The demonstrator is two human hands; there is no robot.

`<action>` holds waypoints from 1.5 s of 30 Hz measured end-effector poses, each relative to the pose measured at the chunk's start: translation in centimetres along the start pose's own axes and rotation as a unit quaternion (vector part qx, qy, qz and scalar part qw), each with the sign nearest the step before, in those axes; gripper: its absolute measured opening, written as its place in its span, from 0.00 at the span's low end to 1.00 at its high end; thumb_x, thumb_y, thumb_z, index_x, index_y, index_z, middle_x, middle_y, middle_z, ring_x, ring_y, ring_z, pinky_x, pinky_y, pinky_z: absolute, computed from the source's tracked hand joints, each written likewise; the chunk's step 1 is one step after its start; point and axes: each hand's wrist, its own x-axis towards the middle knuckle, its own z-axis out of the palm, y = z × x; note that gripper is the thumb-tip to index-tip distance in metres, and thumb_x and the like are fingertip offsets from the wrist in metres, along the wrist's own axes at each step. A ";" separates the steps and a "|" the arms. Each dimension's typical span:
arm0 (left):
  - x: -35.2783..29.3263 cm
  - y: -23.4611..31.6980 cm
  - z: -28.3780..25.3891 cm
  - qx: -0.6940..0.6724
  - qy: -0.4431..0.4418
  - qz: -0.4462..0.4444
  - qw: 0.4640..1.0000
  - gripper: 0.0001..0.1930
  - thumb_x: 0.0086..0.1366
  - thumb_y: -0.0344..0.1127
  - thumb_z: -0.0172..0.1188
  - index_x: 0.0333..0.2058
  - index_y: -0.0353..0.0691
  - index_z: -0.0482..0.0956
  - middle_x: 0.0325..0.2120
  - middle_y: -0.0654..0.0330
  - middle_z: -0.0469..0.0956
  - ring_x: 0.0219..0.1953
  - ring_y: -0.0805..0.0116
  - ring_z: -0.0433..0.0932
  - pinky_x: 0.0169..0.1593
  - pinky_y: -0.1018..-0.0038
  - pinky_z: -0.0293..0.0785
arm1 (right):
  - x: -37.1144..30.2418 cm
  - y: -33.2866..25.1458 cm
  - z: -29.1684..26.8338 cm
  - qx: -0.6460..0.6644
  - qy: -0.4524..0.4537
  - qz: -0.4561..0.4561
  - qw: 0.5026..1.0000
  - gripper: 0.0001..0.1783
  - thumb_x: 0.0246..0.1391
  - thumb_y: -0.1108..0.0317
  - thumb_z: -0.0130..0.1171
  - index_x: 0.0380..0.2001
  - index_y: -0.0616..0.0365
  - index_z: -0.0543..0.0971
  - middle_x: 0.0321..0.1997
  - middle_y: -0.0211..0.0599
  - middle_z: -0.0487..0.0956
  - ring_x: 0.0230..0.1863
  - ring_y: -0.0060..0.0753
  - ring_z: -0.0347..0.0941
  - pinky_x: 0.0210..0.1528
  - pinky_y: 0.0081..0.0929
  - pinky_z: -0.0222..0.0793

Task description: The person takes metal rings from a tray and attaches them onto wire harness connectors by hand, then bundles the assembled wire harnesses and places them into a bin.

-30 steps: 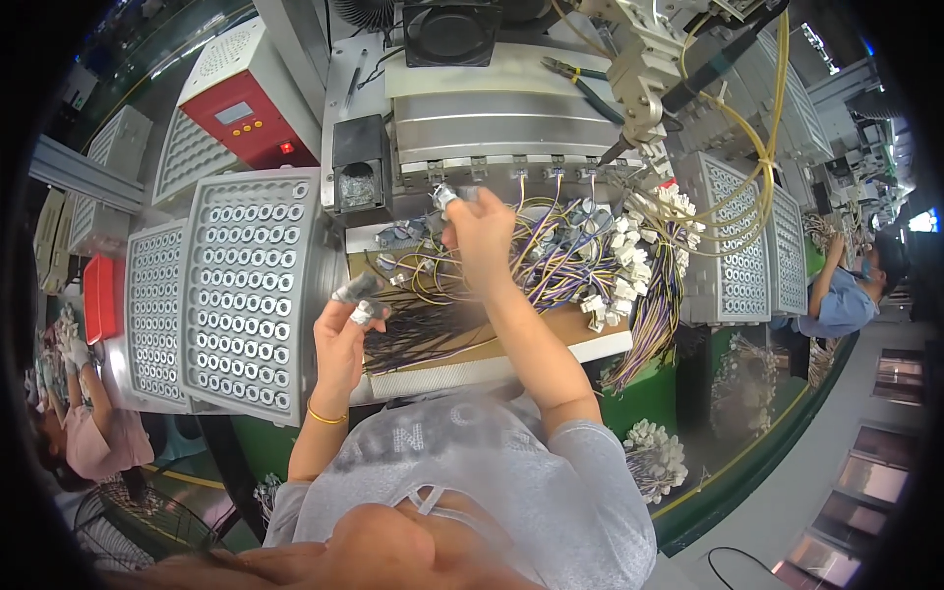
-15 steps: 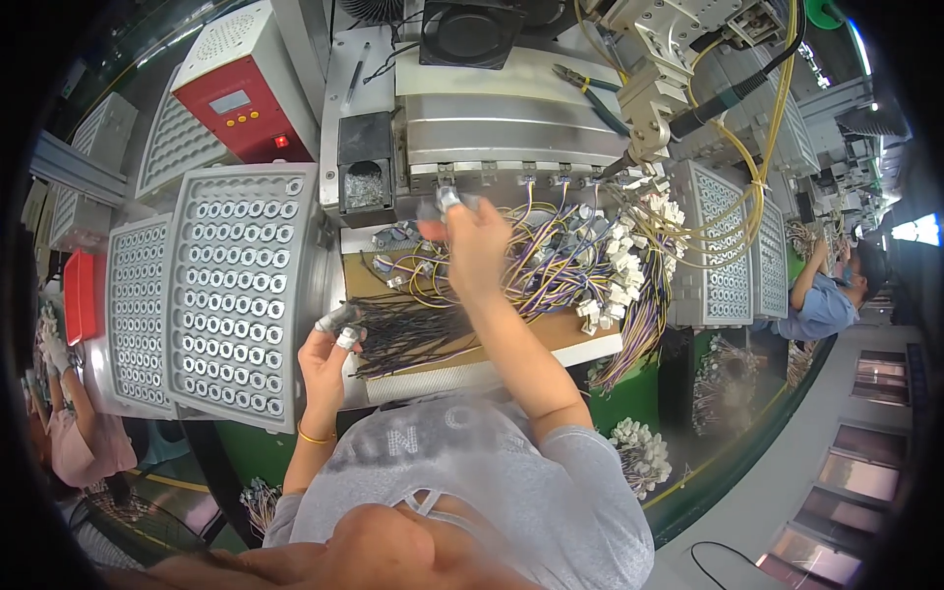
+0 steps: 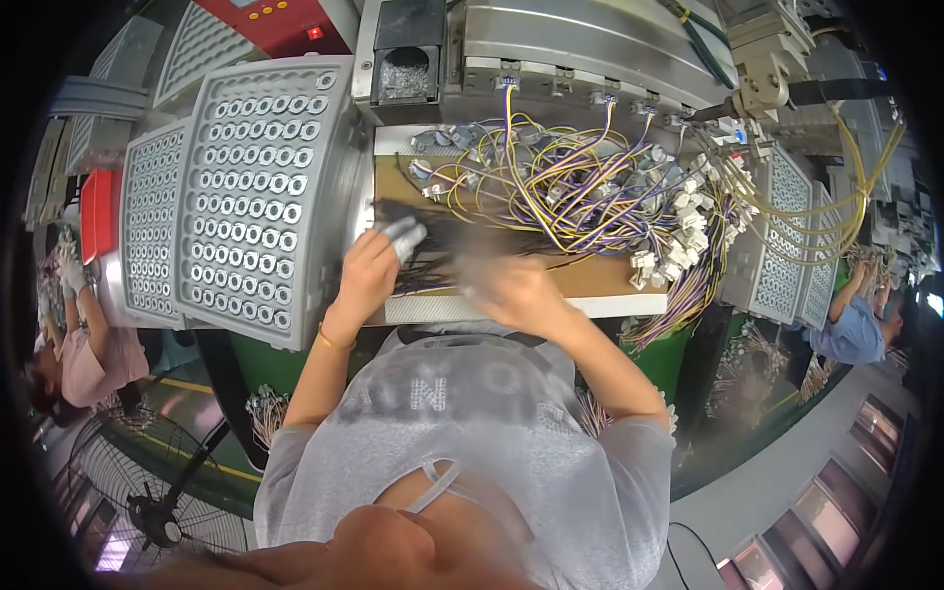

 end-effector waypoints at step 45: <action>6.0 -26.7 -15.3 0.299 0.273 -0.395 0.825 0.22 0.52 0.46 0.56 0.40 0.34 0.74 0.41 0.50 0.72 0.37 0.51 0.74 0.40 0.59 0.70 | 5.6 -1.7 -1.5 0.220 0.107 0.187 0.952 0.09 0.44 0.69 0.56 0.20 0.62 0.68 0.12 0.34 0.65 0.14 0.20 0.60 0.18 0.21 0.57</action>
